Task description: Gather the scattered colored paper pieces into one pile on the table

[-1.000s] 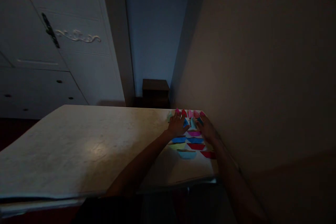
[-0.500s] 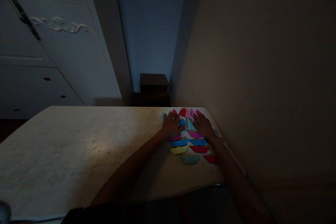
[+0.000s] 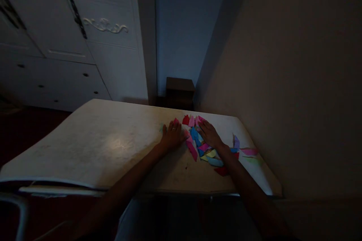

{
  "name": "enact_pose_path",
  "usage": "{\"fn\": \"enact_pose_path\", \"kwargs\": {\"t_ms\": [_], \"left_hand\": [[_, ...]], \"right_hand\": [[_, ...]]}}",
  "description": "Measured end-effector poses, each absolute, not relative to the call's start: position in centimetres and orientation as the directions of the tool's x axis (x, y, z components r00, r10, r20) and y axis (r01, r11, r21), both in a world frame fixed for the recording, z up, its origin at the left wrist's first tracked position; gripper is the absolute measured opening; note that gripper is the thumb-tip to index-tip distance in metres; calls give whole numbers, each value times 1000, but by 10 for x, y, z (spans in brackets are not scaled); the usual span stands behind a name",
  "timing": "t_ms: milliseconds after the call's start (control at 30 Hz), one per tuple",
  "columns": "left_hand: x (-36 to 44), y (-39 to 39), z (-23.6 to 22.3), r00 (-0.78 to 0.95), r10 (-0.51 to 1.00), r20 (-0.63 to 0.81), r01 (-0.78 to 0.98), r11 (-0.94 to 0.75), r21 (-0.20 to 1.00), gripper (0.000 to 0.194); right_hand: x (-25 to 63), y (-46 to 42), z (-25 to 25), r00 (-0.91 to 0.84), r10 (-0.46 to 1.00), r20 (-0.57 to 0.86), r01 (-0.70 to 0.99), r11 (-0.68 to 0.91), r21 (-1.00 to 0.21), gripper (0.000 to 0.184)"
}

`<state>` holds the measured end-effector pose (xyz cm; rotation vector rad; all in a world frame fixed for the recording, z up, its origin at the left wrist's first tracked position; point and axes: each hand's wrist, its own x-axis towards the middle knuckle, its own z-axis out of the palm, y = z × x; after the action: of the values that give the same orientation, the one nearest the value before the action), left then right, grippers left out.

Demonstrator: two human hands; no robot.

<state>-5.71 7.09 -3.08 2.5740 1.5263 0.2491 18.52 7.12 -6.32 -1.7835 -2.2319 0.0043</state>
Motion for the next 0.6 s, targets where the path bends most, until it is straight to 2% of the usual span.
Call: {"fn": "enact_pose_path", "kwargs": {"t_ms": [167, 333, 467, 600], "left_hand": [[-122, 53, -24, 305, 951, 50, 936, -309, 168, 76], [-180, 35, -18, 127, 989, 73, 985, -135, 111, 74], [-214, 21, -18, 9, 991, 131, 995, -22, 99, 73], [-240, 10, -25, -50, 961, 274, 993, 18, 119, 71]], "right_hand": [[139, 81, -52, -329, 915, 233, 888, 384, -254, 67], [110, 76, -31, -353, 891, 285, 824, 441, -357, 62], [108, 47, -16, -387, 877, 285, 797, 474, -375, 60], [130, -3, -22, -350, 907, 234, 830, 416, -372, 60]]}}
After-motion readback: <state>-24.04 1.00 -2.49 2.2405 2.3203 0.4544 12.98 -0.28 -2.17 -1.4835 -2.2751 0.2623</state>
